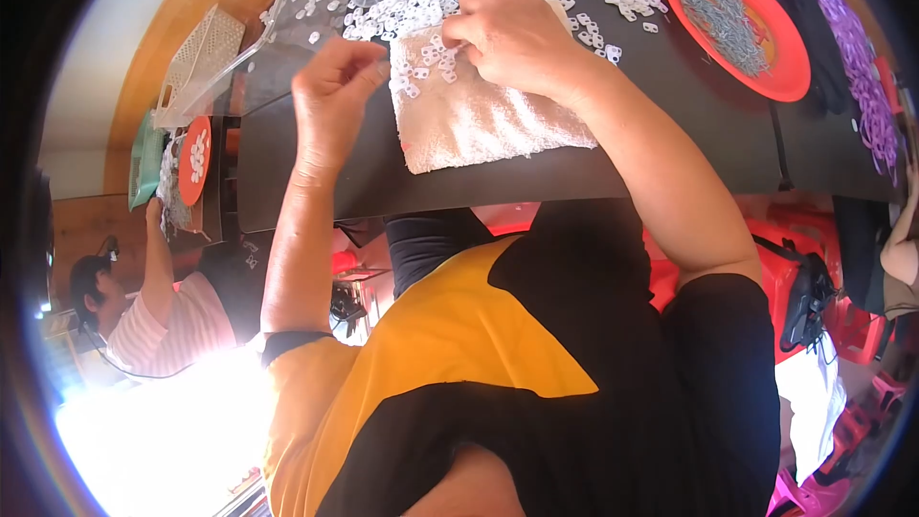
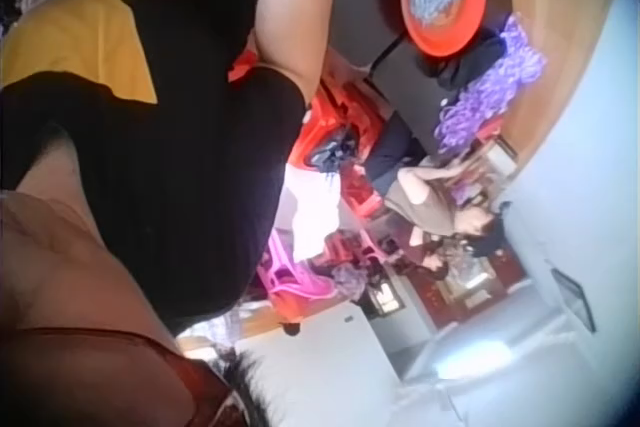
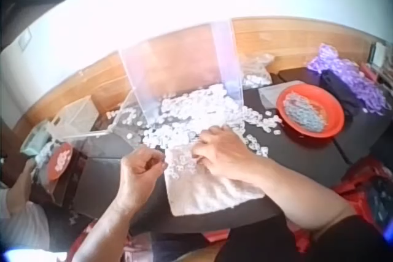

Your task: Assembling or inspecting small circular white plastic components on a towel at a workshop table.

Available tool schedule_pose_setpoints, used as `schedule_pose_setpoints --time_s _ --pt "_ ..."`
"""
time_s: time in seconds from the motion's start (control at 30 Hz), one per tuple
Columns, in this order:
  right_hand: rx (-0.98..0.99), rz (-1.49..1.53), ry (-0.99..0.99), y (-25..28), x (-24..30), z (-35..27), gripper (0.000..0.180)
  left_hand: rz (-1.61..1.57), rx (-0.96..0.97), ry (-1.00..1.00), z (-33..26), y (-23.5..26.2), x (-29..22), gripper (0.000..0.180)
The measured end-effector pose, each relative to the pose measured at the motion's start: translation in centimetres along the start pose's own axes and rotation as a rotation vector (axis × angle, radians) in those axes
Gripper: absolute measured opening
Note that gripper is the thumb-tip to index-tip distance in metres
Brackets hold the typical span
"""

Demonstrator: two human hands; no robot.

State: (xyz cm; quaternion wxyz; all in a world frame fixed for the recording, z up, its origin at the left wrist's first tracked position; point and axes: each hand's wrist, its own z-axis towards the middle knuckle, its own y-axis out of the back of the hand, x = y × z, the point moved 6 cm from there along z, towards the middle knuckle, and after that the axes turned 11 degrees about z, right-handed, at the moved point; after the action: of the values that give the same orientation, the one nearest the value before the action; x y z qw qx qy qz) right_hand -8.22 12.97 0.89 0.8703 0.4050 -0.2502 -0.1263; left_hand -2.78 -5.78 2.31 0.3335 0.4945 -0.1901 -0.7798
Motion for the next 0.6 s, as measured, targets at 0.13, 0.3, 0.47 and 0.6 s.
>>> schedule_pose_setpoints --time_s 0.13,0.3,0.47,0.6 --pt "0.189 0.07 -0.024 0.2 0.8 -0.1 0.009 0.271 0.129 -0.064 -1.4 -1.8 1.3 0.022" --pt "0.248 0.031 -0.06 0.0 0.1 0.0 0.005 0.11 0.135 0.06 -1.6 -2.2 2.0 0.02" --pt "0.084 0.269 -0.154 1.5 -1.4 0.4 0.005 -0.125 0.075 0.025 -1.2 -2.6 -0.8 0.021" --pt "0.087 0.453 -0.288 2.5 -1.9 0.3 0.003 0.171 0.115 -0.221 -0.2 -4.6 -3.5 0.016"
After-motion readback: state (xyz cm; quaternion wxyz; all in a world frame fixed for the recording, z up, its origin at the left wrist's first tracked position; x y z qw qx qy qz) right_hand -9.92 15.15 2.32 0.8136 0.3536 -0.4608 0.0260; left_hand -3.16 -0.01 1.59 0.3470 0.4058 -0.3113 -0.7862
